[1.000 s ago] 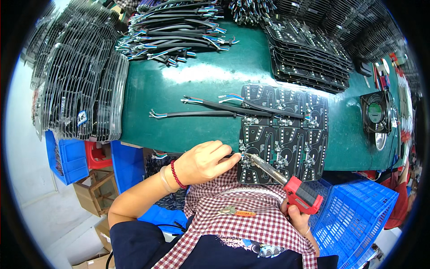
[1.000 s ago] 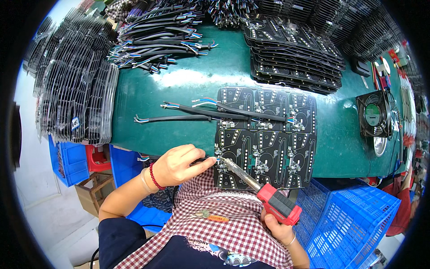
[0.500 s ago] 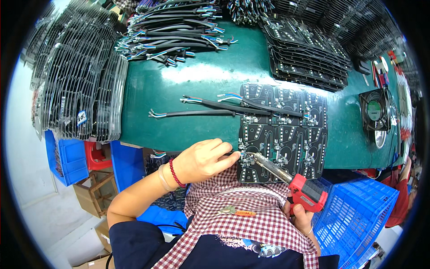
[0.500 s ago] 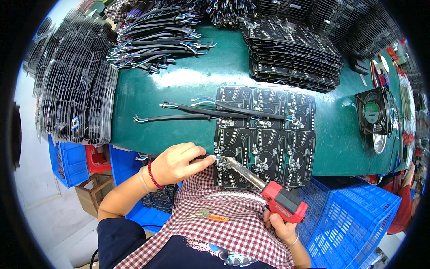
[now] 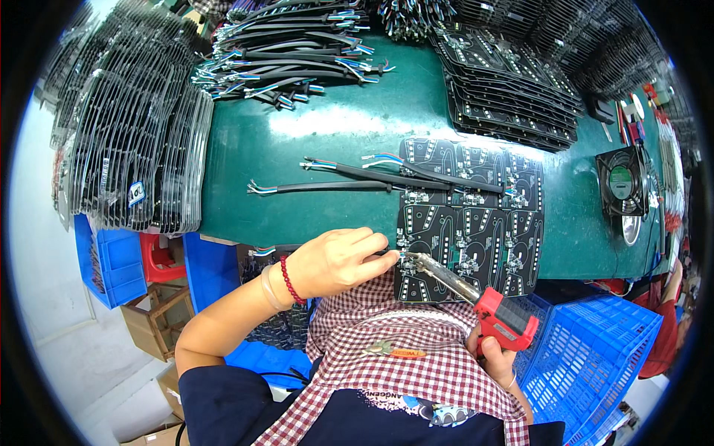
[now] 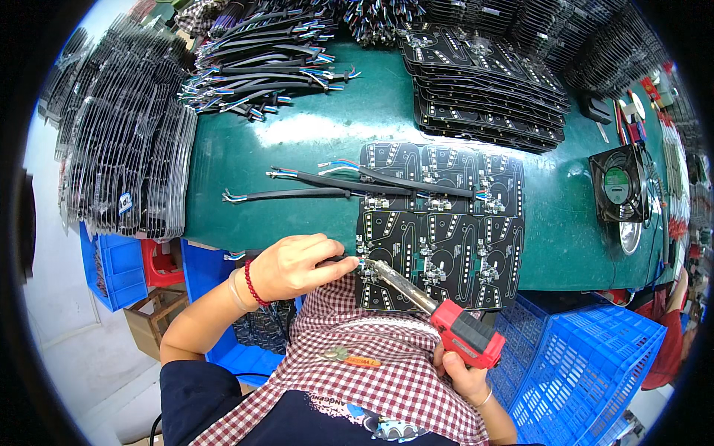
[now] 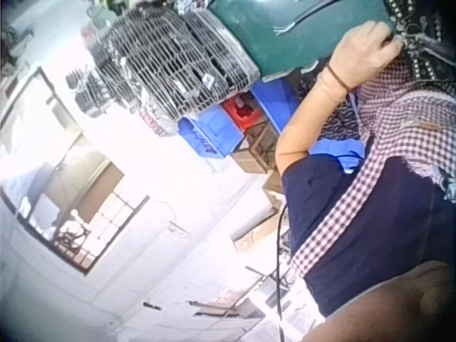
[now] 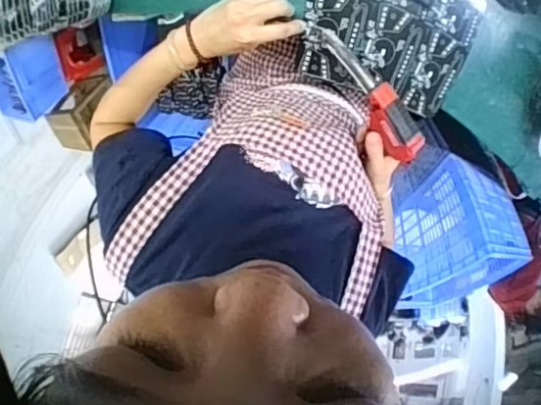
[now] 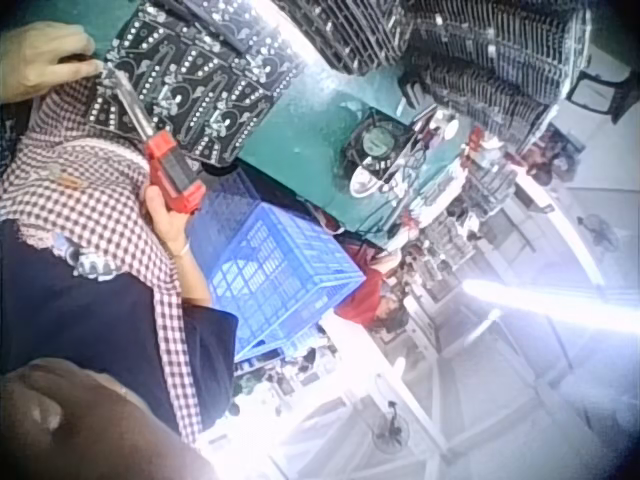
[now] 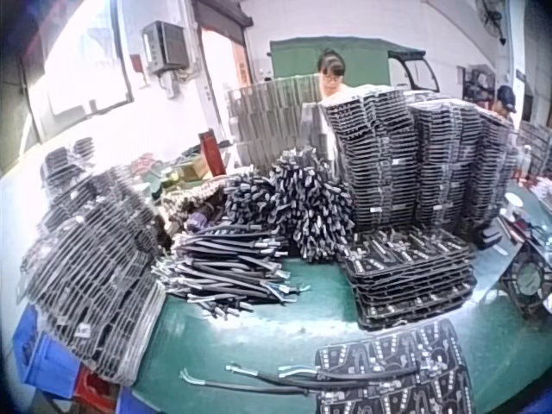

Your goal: The person solders wires onto circuit boards using a soldering iron and places the completed board into a bin.

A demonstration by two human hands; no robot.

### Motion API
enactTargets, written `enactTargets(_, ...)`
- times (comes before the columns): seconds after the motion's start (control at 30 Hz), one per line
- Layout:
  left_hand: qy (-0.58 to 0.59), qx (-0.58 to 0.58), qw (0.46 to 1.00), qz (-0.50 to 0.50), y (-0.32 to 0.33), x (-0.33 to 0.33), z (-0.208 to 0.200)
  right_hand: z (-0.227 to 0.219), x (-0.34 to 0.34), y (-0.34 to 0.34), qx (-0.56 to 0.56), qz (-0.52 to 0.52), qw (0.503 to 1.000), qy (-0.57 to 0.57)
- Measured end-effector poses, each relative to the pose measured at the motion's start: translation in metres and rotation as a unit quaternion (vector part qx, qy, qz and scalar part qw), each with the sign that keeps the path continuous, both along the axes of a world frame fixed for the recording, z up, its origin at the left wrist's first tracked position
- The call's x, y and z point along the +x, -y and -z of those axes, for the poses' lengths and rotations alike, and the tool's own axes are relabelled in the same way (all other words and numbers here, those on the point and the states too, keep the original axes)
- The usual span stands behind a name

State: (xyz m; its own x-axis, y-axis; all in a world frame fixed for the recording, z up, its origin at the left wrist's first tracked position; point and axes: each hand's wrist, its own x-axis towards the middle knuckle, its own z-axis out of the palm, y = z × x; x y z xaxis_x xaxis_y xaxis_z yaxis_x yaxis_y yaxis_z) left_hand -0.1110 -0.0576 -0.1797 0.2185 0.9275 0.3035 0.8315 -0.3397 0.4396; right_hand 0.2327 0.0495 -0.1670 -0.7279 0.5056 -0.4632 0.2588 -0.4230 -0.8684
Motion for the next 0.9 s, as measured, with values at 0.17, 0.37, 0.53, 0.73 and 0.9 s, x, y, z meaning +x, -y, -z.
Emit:
enactTargets(0.17,0.0,0.009,1.0,0.004,0.0,0.001,0.0,0.004,0.002,0.005,0.041,-0.005,0.999,0.013)
enactTargets(0.37,-0.01,0.014,1.0,0.01,0.0,0.0,-0.001,0.002,0.008,0.013,0.0,0.078,0.996,-0.041)
enactTargets(0.53,-0.027,0.022,0.999,0.011,0.0,0.001,-0.001,-0.001,0.013,0.007,-0.015,0.08,0.996,-0.034)
enactTargets(0.73,-0.057,0.048,0.997,0.005,0.002,0.004,0.001,0.001,0.012,0.008,0.015,0.017,1.0,0.002)
enactTargets(0.9,-0.065,0.065,0.996,0.0,0.003,0.005,0.003,0.002,0.01,0.009,0.013,-0.002,1.0,0.011)
